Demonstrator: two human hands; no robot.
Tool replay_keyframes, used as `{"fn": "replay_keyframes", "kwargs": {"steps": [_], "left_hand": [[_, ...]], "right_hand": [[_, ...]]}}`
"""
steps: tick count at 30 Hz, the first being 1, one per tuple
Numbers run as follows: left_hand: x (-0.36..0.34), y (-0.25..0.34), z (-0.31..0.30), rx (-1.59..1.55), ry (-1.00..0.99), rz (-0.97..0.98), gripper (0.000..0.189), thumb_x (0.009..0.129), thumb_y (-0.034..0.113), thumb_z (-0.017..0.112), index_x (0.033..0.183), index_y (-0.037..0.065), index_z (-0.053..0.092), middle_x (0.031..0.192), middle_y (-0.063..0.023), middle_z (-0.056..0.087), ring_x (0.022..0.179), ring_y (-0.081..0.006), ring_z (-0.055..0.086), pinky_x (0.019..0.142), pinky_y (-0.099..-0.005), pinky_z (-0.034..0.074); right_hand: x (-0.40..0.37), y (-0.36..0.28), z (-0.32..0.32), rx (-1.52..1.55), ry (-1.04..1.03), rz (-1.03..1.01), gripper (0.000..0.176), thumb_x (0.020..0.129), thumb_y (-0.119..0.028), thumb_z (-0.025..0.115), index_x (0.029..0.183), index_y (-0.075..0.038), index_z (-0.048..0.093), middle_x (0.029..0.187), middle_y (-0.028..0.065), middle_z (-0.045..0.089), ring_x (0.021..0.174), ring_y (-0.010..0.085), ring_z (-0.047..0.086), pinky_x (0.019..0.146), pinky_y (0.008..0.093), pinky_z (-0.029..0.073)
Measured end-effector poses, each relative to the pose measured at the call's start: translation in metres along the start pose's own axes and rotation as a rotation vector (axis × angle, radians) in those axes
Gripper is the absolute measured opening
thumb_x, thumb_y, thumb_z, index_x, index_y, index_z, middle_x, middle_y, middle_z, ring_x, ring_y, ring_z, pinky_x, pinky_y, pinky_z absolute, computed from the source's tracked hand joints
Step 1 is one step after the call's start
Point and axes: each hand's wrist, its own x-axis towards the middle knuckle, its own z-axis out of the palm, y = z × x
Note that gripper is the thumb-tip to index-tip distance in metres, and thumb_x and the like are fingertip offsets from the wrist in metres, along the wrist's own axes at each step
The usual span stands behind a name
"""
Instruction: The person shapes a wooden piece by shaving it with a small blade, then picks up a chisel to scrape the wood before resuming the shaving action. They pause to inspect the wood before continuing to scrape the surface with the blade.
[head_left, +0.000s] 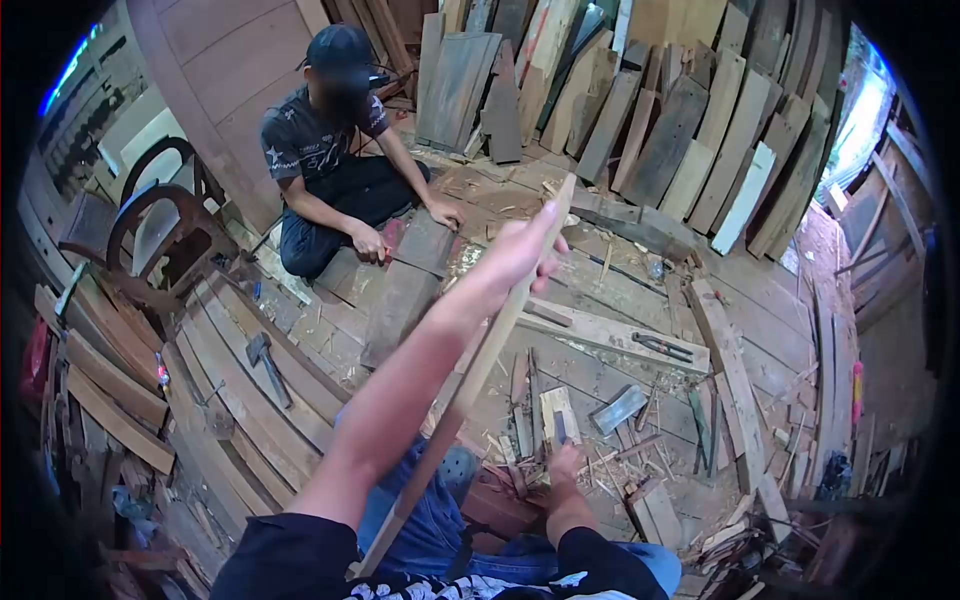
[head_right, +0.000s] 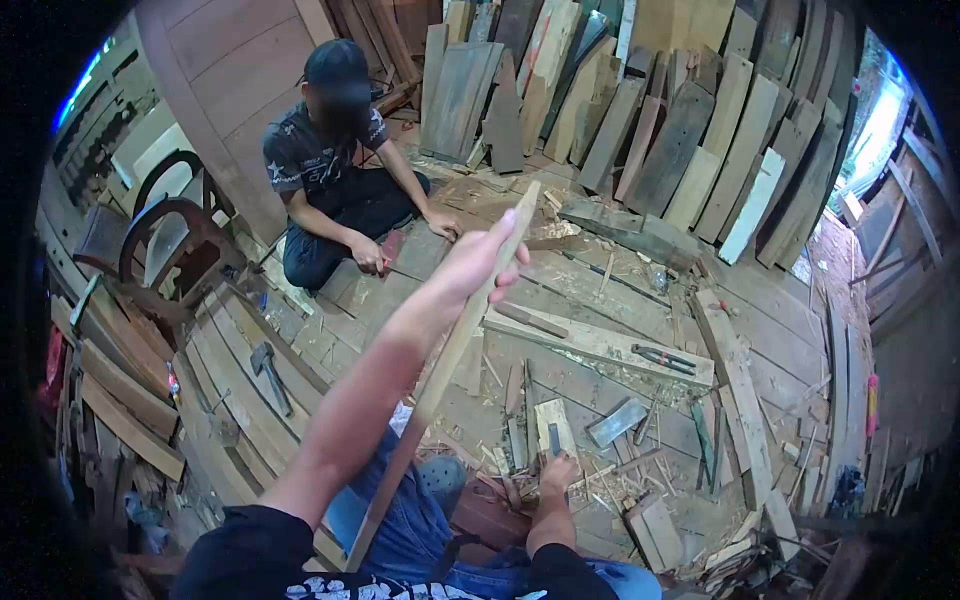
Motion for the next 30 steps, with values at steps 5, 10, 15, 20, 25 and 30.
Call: {"fn": "replay_keyframes", "kwargs": {"steps": [5, 10, 15, 20, 25, 30], "left_hand": [[0.041, 0.000, -0.029, -0.110, -0.010, 0.012, 0.052, 0.094, 0.052, 0.040, 0.083, 0.003, 0.053, 0.058, 0.0014, 0.043, 0.043, -0.0074, 0.037, 0.040, -0.0206, 0.033], [0.046, -0.009, -0.032, -0.174, 0.000, -0.035, 0.048, 0.092, 0.049, 0.047, 0.087, 0.002, 0.054, 0.061, 0.0000, 0.044, 0.046, -0.0080, 0.040, 0.040, -0.0212, 0.035], [0.050, -0.010, -0.033, -0.185, -0.054, -0.038, 0.050, 0.091, 0.051, 0.047, 0.088, 0.002, 0.055, 0.060, 0.0004, 0.044, 0.045, -0.0079, 0.041, 0.040, -0.0209, 0.036], [0.050, -0.013, -0.035, -0.220, -0.053, -0.022, 0.049, 0.090, 0.050, 0.050, 0.088, 0.002, 0.056, 0.063, -0.0007, 0.047, 0.048, -0.0078, 0.044, 0.041, -0.0213, 0.038], [0.051, -0.022, -0.039, -0.192, -0.067, 0.039, 0.045, 0.091, 0.046, 0.051, 0.090, 0.002, 0.056, 0.063, -0.0003, 0.049, 0.053, -0.0077, 0.047, 0.043, -0.0195, 0.039], [0.045, -0.021, -0.042, -0.230, -0.091, 0.032, 0.044, 0.092, 0.045, 0.051, 0.095, 0.001, 0.052, 0.062, 0.0019, 0.044, 0.045, -0.0061, 0.040, 0.040, -0.0164, 0.034]], "right_hand": [[0.000, 0.016, 0.007, 0.067, -0.020, -0.011, 0.057, 0.088, -0.052, 0.045, 0.111, 0.000, 0.054, 0.100, 0.0258, 0.061, 0.094, 0.0420, 0.059, 0.082, 0.0487, 0.046], [0.020, 0.052, 0.060, -0.181, -0.161, 0.039, 0.060, 0.084, -0.043, 0.058, 0.128, -0.005, 0.043, 0.105, 0.0191, 0.060, 0.093, 0.0336, 0.061, 0.079, 0.0439, 0.049], [0.018, 0.039, 0.042, 0.022, -0.188, 0.145, 0.058, 0.089, -0.043, 0.049, 0.125, 0.002, 0.044, 0.114, 0.0240, 0.055, 0.103, 0.0359, 0.055, 0.087, 0.0421, 0.046], [0.021, 0.018, 0.012, 0.006, -0.210, 0.212, 0.041, 0.091, -0.028, 0.043, 0.120, 0.001, 0.049, 0.109, 0.0242, 0.057, 0.099, 0.0366, 0.057, 0.085, 0.0418, 0.047], [0.040, 0.022, 0.030, -0.088, -0.284, 0.204, 0.031, 0.092, -0.016, 0.040, 0.119, -0.009, 0.053, 0.108, 0.0201, 0.059, 0.101, 0.0358, 0.058, 0.082, 0.0447, 0.048], [0.046, 0.003, 0.028, -0.280, -0.148, -0.020, 0.040, 0.092, -0.021, 0.039, 0.131, -0.017, 0.045, 0.107, 0.0163, 0.056, 0.104, 0.0330, 0.052, 0.083, 0.0430, 0.048]]}}
